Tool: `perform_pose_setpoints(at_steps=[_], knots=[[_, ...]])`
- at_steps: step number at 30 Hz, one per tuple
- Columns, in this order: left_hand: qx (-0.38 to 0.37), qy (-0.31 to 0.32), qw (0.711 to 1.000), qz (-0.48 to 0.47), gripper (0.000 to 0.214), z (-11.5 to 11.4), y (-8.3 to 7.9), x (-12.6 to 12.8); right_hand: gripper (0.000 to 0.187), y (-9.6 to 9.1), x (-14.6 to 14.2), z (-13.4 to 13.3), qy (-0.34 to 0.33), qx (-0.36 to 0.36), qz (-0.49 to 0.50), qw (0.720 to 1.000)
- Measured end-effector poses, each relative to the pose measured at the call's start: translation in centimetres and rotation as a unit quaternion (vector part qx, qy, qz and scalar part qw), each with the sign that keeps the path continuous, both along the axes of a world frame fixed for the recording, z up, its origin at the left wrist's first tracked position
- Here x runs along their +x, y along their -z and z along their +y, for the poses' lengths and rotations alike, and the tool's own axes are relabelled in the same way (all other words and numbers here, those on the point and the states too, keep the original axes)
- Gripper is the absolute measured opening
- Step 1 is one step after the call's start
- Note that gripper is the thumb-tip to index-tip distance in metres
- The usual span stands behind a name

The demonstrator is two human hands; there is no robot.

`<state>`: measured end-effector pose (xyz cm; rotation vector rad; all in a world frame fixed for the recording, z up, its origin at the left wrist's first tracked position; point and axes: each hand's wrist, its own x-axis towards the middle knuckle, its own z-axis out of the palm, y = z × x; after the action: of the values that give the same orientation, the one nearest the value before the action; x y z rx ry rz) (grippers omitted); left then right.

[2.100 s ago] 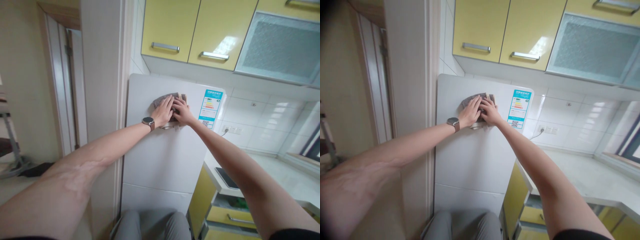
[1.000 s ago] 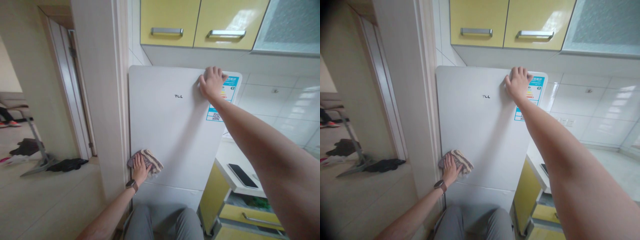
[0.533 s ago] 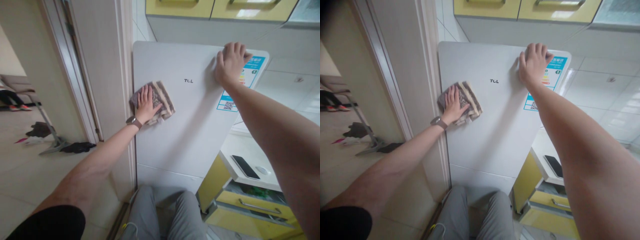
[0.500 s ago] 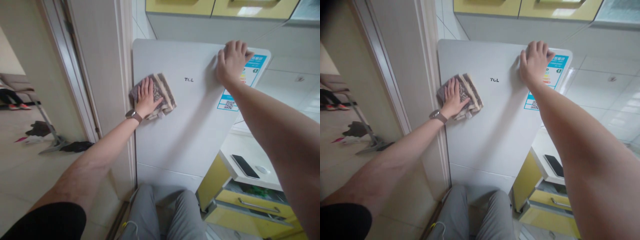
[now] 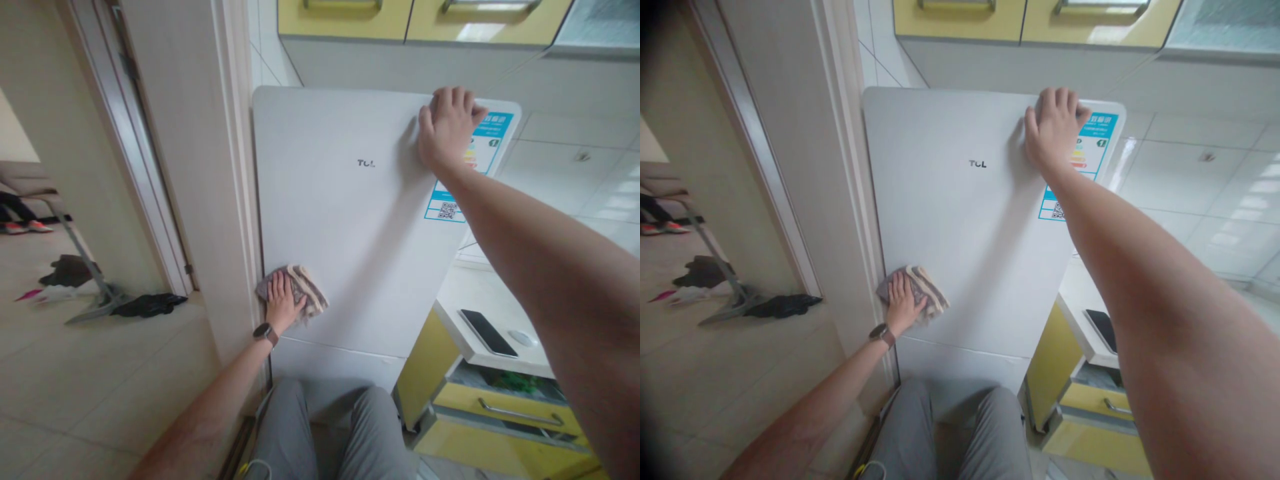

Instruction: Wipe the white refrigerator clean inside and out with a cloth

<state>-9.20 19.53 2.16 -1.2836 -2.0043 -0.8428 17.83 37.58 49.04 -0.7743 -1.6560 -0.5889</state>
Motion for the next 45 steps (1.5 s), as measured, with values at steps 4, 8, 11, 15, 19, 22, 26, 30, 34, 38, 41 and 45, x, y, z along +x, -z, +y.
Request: perform_pose_setpoints(at_steps=[4,8,11,15,19,22,26,30,34,38,41,45], knots=[[-0.058,-0.024,0.998,-0.022,0.083,-0.2,12.0,0.4,0.033,0.1,-0.4,0.2,0.029,0.009,0.006,1.000],[-0.056,-0.036,0.997,-0.048,0.083,0.2,16.0,0.0,0.032,0.2,-0.3,0.1,0.034,0.013,0.005,0.999],[-0.055,-0.023,0.997,-0.054,0.084,0.2,13.9,-0.6,0.030,0.3,-0.1,-0.2,0.022,0.013,0.003,1.000],[-0.057,0.006,0.998,-0.032,0.084,0.2,6.2,-1.0,0.036,0.4,0.0,-0.3,0.019,0.022,0.000,1.000],[-0.026,0.033,0.999,0.016,0.084,1.2,-3.4,0.6,0.037,0.4,0.0,-0.3,0.004,0.031,0.007,0.999],[0.003,0.043,0.999,0.030,0.087,2.6,-7.9,3.4,0.039,0.3,0.1,-0.4,-0.001,0.027,0.002,1.000],[-0.068,0.112,0.989,0.075,0.078,4.2,-5.9,8.0,0.042,0.2,0.0,-0.5,-0.004,0.012,-0.001,1.000],[-0.222,0.251,0.936,0.109,0.065,4.1,2.4,11.2,0.039,0.2,0.0,-0.3,-0.015,0.024,0.016,0.999],[-0.289,0.314,0.899,0.099,0.067,3.4,8.9,11.0,0.033,0.3,0.1,0.0,-0.030,0.023,0.013,0.999],[-0.297,0.321,0.893,0.106,0.069,3.2,9.2,8.9,0.032,0.5,0.1,0.1,-0.024,0.025,0.011,0.999],[-0.281,0.296,0.906,0.107,0.068,3.1,5.8,7.6,0.032,0.6,-0.1,0.2,0.000,0.041,0.012,0.999],[-0.182,0.216,0.953,0.110,0.063,3.2,-2.5,7.5,0.036,0.4,-0.4,0.1,0.017,0.033,0.010,0.999]])
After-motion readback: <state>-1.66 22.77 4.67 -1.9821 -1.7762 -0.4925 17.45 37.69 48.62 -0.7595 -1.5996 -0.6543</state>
